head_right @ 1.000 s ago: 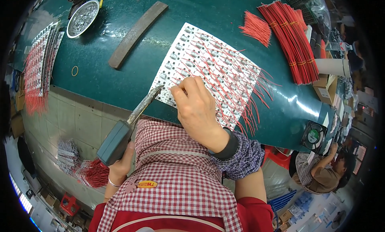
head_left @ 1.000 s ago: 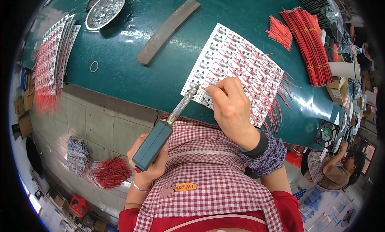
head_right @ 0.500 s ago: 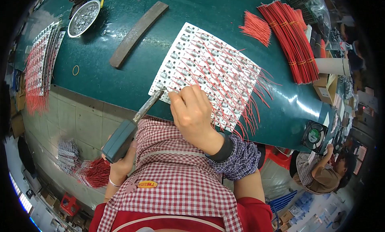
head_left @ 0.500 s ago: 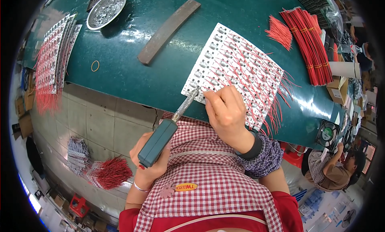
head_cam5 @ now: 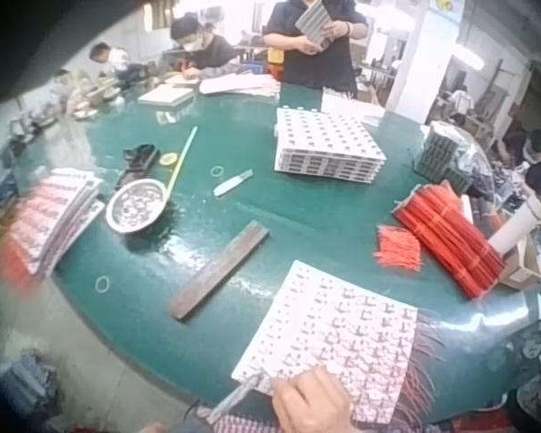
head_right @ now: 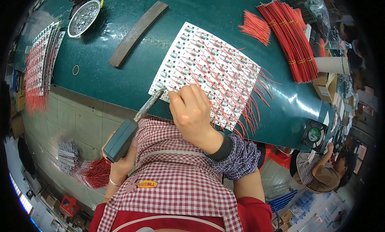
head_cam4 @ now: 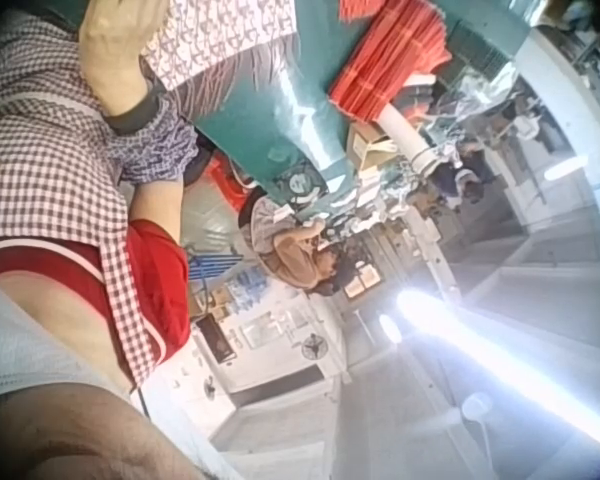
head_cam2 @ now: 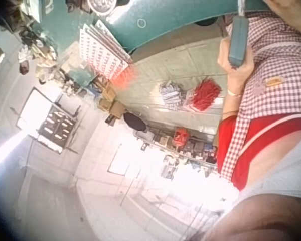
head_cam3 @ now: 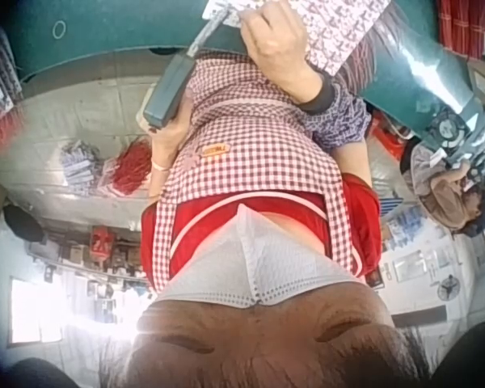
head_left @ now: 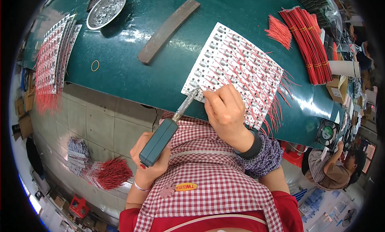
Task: The person solders red wires onto a small printed circuit board using a soldering iron and solder.
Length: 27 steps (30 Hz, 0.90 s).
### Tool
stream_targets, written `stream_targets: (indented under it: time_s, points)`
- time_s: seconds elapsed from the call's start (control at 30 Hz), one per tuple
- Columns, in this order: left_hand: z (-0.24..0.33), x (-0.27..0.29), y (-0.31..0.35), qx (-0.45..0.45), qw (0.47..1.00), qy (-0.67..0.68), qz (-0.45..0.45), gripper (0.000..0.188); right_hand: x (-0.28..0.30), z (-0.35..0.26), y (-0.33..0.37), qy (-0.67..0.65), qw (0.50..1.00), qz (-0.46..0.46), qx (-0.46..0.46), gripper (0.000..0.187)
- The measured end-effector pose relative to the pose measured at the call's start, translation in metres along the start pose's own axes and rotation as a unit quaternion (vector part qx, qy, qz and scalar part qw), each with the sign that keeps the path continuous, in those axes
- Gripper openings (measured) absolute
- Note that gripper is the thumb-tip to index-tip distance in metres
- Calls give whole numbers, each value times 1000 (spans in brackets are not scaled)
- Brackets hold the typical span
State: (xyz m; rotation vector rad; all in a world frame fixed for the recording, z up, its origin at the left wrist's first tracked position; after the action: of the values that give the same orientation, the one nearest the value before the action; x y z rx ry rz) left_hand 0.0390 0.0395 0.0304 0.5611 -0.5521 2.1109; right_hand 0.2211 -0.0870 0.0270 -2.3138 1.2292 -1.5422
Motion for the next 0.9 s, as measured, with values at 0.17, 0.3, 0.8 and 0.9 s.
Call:
stream_targets:
  time_s: [0.17,0.3,0.8,0.9]
  points:
    - [-14,3,15,45,997,54,18,21,0,0,0,4,1000,-3,3,29]
    - [-20,3,21,72,995,63,16,22,0,0,0,7,1000,2,0,28]
    - [-5,-2,3,39,999,26,-1,15,1,-1,-2,7,1000,2,-4,28]
    - [-9,-1,7,43,999,20,-5,16,1,-1,-2,3,1000,-2,-6,27]
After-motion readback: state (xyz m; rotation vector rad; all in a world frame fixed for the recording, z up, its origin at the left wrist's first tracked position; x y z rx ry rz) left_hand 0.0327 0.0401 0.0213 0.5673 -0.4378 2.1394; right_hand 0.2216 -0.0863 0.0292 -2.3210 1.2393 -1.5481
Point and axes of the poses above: each hand's wrist, its own y-axis away from the middle knuckle, its own x-axis out of the back of the hand, z = x × y, the point moved 7 cm from there along -y, towards the middle knuckle
